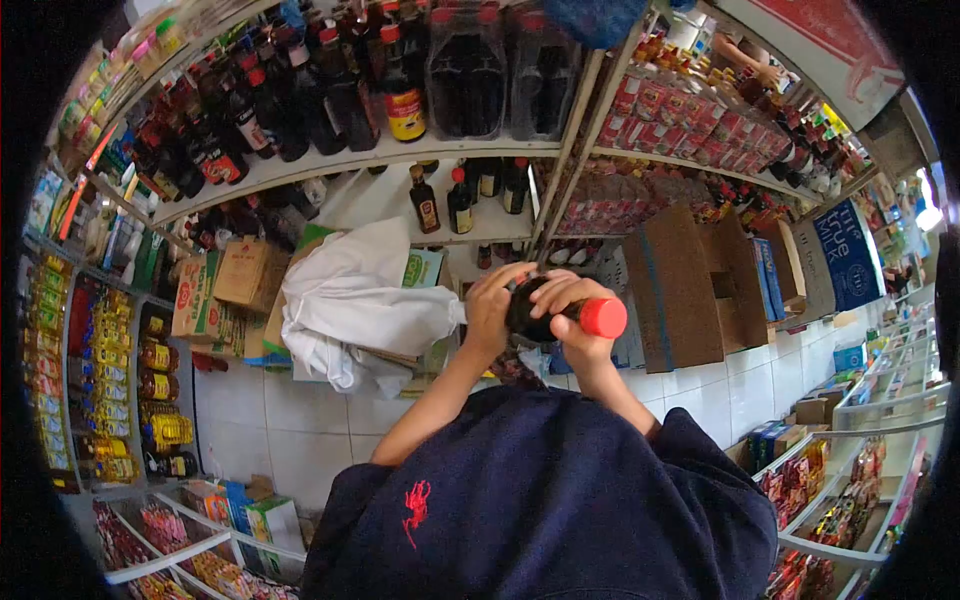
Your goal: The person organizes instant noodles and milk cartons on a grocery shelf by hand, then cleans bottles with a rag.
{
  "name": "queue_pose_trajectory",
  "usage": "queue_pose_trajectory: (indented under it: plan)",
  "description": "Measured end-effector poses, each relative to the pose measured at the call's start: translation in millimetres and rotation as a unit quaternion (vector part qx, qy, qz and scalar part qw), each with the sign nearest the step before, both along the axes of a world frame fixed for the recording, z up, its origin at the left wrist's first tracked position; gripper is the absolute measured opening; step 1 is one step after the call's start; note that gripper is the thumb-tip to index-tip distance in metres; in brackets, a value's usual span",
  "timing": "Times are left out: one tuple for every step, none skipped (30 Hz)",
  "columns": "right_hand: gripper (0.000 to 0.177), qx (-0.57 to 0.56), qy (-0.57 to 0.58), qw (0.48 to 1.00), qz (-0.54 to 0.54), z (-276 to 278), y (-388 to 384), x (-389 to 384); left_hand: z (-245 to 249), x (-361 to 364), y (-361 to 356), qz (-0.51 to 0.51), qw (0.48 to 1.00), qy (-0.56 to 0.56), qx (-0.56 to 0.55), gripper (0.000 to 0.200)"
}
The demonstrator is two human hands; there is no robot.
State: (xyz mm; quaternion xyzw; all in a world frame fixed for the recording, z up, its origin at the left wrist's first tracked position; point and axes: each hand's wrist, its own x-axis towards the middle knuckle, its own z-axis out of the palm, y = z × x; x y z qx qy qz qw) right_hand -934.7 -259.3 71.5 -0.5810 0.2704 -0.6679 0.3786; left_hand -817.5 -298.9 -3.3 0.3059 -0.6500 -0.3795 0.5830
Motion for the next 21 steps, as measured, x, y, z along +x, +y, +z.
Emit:
queue_pose_trajectory:
  plan:
    - [0.018, -0.024, 0.026, 0.999, 0.013, 2.4, -0.9, -2.4, -6.0, 2.1, -3.5, -0.006, 1.000, 0.001, -0.006, 0.057]
    - [0.018, -0.037, 0.053, 0.998, 0.018, 8.6, 0.6, -3.5, -10.9, 6.2, -6.2, -0.012, 1.000, -0.001, 0.025, 0.055]
    - [0.019, -0.048, 0.079, 0.995, 0.023, 14.5, 2.6, -3.7, -12.8, 9.3, -8.4, -0.017, 0.998, -0.005, 0.057, 0.053]
    - [0.021, -0.078, 0.102, 0.991, 0.025, 16.6, 1.8, -4.2, -13.8, 10.1, -10.7, -0.006, 0.998, -0.025, 0.054, 0.047]
    - [0.021, -0.080, 0.101, 0.992, 0.020, 20.1, 2.5, -4.4, -14.1, 11.2, -11.8, -0.011, 0.998, -0.026, 0.051, 0.047]
    - [0.023, -0.108, 0.123, 0.986, 0.034, 25.3, 3.7, -5.0, -11.7, 11.7, -11.8, -0.052, 0.986, 0.051, 0.150, 0.047]
    - [0.026, -0.135, 0.146, 0.979, 0.049, 29.9, 4.8, -5.9, -10.2, 12.4, -11.9, -0.093, 0.956, 0.127, 0.248, 0.046]
    - [0.026, -0.155, 0.146, 0.975, 0.058, 32.8, 5.0, -7.2, -22.2, 13.1, -16.7, -0.121, 0.943, 0.174, 0.257, 0.048]
    - [0.026, -0.157, 0.146, 0.975, 0.054, 37.3, 5.9, -9.3, -20.5, 15.2, -19.4, -0.125, 0.943, 0.173, 0.256, 0.048]
    - [0.026, -0.160, 0.141, 0.974, 0.078, 42.2, 7.2, -12.1, -17.9, 17.7, -22.0, -0.194, 0.867, 0.281, 0.361, 0.051]
    - [0.026, -0.163, 0.135, 0.972, 0.103, 44.8, 7.9, -14.8, -14.3, 20.4, -23.9, -0.256, 0.762, 0.380, 0.457, 0.055]
    - [0.026, -0.175, 0.118, 0.970, 0.119, 45.3, 6.3, -17.5, -1.9, 24.7, -19.7, -0.274, 0.727, 0.373, 0.507, 0.061]
    - [0.026, -0.175, 0.118, 0.971, 0.116, 46.4, 5.0, -19.0, -6.5, 29.0, -18.0, -0.276, 0.727, 0.371, 0.508, 0.061]
    - [0.026, -0.178, 0.093, 0.968, 0.150, 48.0, 3.1, -19.9, -13.9, 34.0, -16.1, -0.330, 0.687, 0.393, 0.515, 0.062]
    - [0.026, -0.183, 0.068, 0.964, 0.182, 49.5, 1.1, -21.1, -18.4, 37.2, -12.8, -0.384, 0.643, 0.411, 0.520, 0.063]
    - [0.027, -0.190, 0.057, 0.959, 0.202, 49.5, -1.4, -22.5, -16.4, 38.8, -6.0, -0.339, 0.633, 0.426, 0.550, 0.065]
    - [0.027, -0.192, 0.056, 0.960, 0.196, 45.4, -3.1, -19.2, -12.5, 39.4, 2.9, -0.415, 0.599, 0.474, 0.494, 0.065]
    - [0.030, -0.149, 0.001, 0.977, 0.156, 38.6, -4.6, -12.6, -3.1, 41.7, 11.6, -0.346, 0.647, 0.460, 0.500, 0.065]
    - [0.033, -0.105, -0.055, 0.986, 0.115, 34.2, -2.9, -9.4, 2.6, 45.5, 19.4, -0.274, 0.690, 0.443, 0.503, 0.065]
    - [0.043, -0.017, -0.027, 0.999, 0.011, 34.4, 2.7, -10.0, -12.9, 52.0, 19.4, -0.242, 0.700, 0.452, 0.497, 0.065]
    - [0.041, 0.080, -0.160, 0.984, 0.002, 49.4, 9.5, -1.7, -17.6, 56.9, 21.4, -0.239, 0.705, 0.448, 0.495, 0.065]
